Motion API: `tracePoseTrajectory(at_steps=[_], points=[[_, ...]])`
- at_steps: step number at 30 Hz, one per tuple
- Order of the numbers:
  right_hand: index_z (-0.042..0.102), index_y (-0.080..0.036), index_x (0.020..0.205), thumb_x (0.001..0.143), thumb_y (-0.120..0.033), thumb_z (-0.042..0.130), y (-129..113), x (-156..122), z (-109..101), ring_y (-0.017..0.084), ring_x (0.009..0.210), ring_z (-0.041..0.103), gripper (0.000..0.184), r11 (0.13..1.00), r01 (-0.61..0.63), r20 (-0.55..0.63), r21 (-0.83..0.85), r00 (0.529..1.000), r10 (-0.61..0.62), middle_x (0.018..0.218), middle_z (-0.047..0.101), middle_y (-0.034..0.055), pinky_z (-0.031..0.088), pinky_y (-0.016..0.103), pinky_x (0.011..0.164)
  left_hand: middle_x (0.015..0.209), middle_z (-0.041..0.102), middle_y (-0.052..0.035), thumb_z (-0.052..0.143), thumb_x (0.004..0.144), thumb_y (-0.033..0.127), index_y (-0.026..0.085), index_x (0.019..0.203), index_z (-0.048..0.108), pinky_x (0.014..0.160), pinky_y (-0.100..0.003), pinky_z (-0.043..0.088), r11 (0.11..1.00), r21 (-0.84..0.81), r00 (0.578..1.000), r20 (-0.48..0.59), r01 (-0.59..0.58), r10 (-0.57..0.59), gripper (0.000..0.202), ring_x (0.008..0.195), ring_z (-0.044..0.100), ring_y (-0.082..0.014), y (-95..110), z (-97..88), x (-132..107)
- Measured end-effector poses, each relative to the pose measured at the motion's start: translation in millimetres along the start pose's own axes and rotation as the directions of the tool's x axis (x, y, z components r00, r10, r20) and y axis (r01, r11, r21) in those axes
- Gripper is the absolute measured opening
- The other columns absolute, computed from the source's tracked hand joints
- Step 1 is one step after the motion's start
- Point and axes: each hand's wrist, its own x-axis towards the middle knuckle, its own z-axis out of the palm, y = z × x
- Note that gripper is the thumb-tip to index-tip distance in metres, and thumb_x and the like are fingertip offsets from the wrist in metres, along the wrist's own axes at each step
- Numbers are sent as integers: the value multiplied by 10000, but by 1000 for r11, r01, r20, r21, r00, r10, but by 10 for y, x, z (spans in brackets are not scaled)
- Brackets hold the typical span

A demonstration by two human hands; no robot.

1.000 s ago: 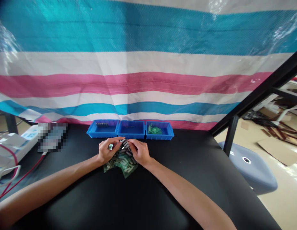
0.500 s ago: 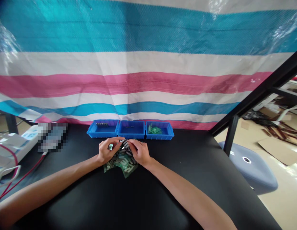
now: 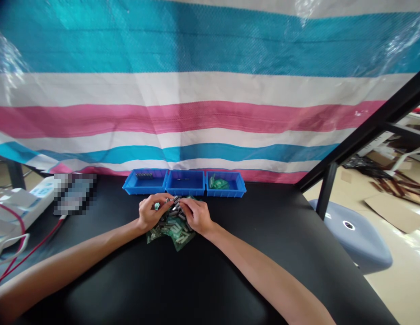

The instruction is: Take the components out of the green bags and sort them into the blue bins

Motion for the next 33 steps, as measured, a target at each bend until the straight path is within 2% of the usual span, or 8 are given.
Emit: tracePoseTrajectory(at_steps=[7,14,22,33], points=[[676,-196,1001,962,-248,491,25,-17,17,165,729,711,196,1000,18,20,-17,1000,-17,850,743,51,561,243,688,806,748,-26,678,829,215,188,834,574,545,-207,510,1000,-1,999,-20,30,-30,107,611,675,-109,-6,6,-22],[673,-187,994,960,-243,494,24,-12,15,162,709,706,191,1000,22,31,-10,999,-21,836,740,53,552,238,663,758,739,-12,695,813,201,188,836,584,526,-205,481,999,33,998,-38,44,-43,114,558,644,-95,-17,16,-42],[671,-193,1000,945,-231,500,5,2,-7,171,745,715,184,999,5,1,33,1000,-5,859,741,57,566,248,692,819,743,-23,679,825,187,192,890,589,595,-230,535,999,-2,999,-25,43,-43,111,661,691,-124,-2,20,-25],[671,-193,1005,946,-234,501,4,7,-3,169,747,714,185,999,9,-1,33,1000,-9,869,743,57,573,248,700,811,751,-27,692,819,225,186,864,601,603,-234,552,998,9,997,-55,61,-61,109,651,697,-130,-13,34,-38]])
